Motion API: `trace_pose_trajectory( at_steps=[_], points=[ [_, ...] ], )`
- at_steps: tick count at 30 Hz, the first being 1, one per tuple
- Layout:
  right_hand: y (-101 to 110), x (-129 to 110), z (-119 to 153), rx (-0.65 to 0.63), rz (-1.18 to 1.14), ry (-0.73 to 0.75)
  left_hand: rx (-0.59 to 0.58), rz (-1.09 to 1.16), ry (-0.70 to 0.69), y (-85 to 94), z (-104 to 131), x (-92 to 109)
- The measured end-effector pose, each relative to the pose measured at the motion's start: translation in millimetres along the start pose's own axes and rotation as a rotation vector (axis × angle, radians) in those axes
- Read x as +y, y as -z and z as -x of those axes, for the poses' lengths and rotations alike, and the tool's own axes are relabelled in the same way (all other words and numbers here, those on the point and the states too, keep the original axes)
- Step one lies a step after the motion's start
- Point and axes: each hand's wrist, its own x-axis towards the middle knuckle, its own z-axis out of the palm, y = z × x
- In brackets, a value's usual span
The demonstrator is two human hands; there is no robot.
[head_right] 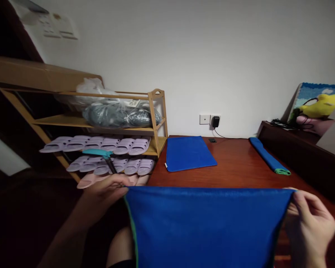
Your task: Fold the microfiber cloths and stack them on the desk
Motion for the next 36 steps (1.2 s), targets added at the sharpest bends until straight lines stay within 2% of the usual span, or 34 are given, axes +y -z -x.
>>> trace_pose_trajectory(
  at_steps=[5,9,14,17,19,22,27,31,36],
  points=[
    [-33,41,-15,-0.182,-0.068,-0.213,-0.127,0.157,0.033,-29.8,-29,-30],
    [-65,62,-25,-0.359,-0.066,-0.21,-0.156,0.185,0.013,-46.0,-61,-55],
    [-96,89,-40,-0.562,-0.058,-0.253,-0.174,0.083,-0.035,-67.7,-99,-92],
    [-109,106,-43,-0.657,0.026,-0.299,-0.183,-0.136,-0.126,-86.6,-112,-117],
    [-115,118,-44,-0.685,0.08,-0.326,-0.19,-0.269,-0.18,-99.8,-119,-132],
    [-124,137,-43,-0.691,0.173,-0.345,-0.234,-0.326,-0.215,-115.9,-126,-149],
    [-131,155,-44,-0.682,0.266,-0.308,-0.325,-0.394,-0.216,-126.0,-135,-167],
    [-134,156,-42,-0.683,0.303,-0.281,-0.363,-0.498,-0.174,-124.4,-139,-170],
    [-140,154,-37,-0.686,0.309,-0.262,-0.428,-0.686,-0.117,-124.2,-153,-161]
  ],
)
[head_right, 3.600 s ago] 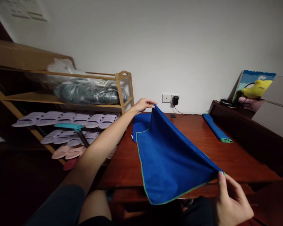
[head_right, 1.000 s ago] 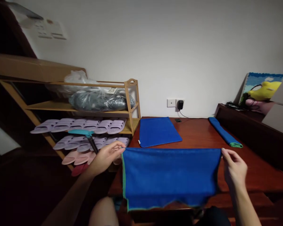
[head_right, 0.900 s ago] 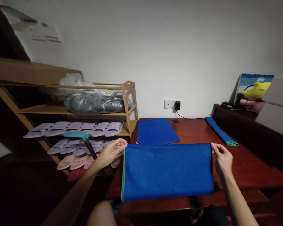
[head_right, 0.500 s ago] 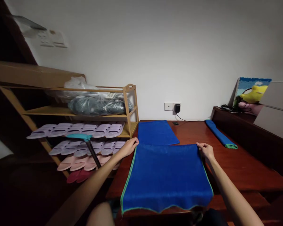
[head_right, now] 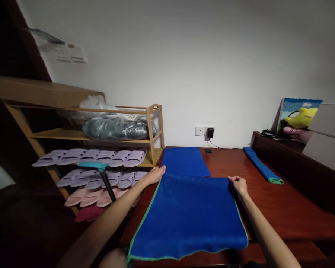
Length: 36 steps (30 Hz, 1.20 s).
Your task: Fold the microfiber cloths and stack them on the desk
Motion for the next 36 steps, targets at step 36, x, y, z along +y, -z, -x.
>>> trace_pose_trajectory(
  at_steps=[36],
  points=[
    [-23,-23,-15,0.04,0.012,0.08,0.221,0.212,0.239,15.2,-30,-22]
  ],
)
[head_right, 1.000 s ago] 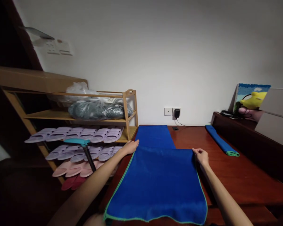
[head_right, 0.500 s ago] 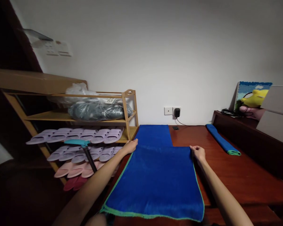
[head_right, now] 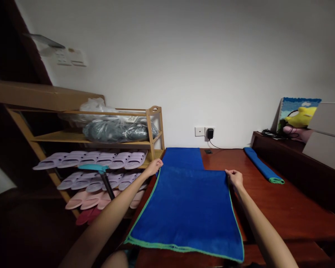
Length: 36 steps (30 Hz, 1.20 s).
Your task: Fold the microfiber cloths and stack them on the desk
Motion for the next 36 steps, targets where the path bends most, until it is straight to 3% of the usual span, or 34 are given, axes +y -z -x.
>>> trace_pose_trajectory(
  at_steps=[9,13,15,17,19,23,26,33,36],
  points=[
    [-14,-16,-3,0.059,0.29,0.008,0.041,-0.068,0.043,-13.2,0,13],
    [-39,-27,19,0.069,0.417,0.156,0.067,-0.153,-0.057,-27.0,16,36],
    [-62,-35,39,-0.067,0.496,0.339,0.02,-0.169,-0.177,-41.6,24,53],
    [-88,-41,60,-0.337,0.679,0.549,-0.065,-0.195,-0.311,-59.5,31,70],
    [-111,-44,76,-0.498,0.807,0.588,-0.139,-0.218,-0.353,-76.3,35,83],
    [-132,-39,86,-0.581,0.867,0.508,-0.214,-0.215,-0.287,-92.2,36,89],
    [-122,-31,78,-0.591,0.887,0.48,-0.237,-0.204,-0.279,-87.6,36,83],
    [-58,-7,53,-0.519,0.95,0.398,-0.227,-0.19,-0.195,-58.6,46,46],
    [-40,1,45,-0.478,0.968,0.373,-0.233,-0.182,-0.152,-50.6,49,34]
  ],
)
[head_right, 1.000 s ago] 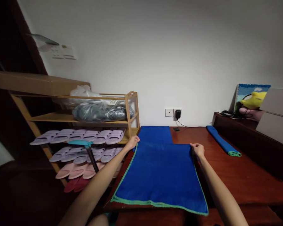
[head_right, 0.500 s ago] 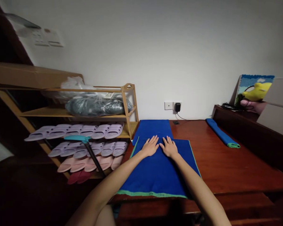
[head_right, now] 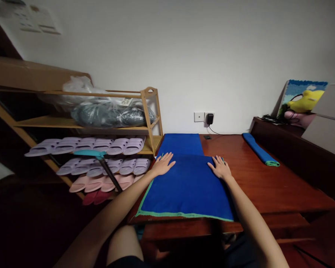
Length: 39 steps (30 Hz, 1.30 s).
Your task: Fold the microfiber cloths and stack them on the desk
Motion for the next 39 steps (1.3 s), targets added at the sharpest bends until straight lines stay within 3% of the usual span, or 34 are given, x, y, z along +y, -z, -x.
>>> trace_pose_trajectory(
  at_steps=[3,7,11,15,19,24,28,32,35,39],
  points=[
    [4,2,1,0.017,0.007,-0.012,-0.002,-0.029,0.022,5.6,2,2],
    [13,-17,16,0.113,0.026,0.02,0.097,-0.088,-0.03,18.1,21,24],
    [18,-43,72,0.074,-0.037,0.209,0.078,-0.02,-0.238,31.2,81,50],
    [15,-47,140,0.014,-0.066,0.374,0.02,0.011,-0.353,36.6,144,59],
    [14,-34,169,0.042,-0.033,0.412,-0.064,0.014,-0.338,35.6,167,51],
    [17,-21,168,0.043,-0.006,0.44,-0.102,-0.009,-0.349,36.1,166,43],
    [23,-7,176,0.057,-0.004,0.455,-0.062,-0.022,-0.359,36.1,173,38],
    [38,8,178,-0.045,-0.059,0.474,-0.12,-0.015,-0.381,40.8,173,31],
    [54,9,146,-0.075,-0.128,0.411,-0.1,0.005,-0.311,52.7,140,30],
    [57,-16,58,-0.088,-0.153,0.229,-0.085,0.07,-0.102,64.7,50,44]
  ],
)
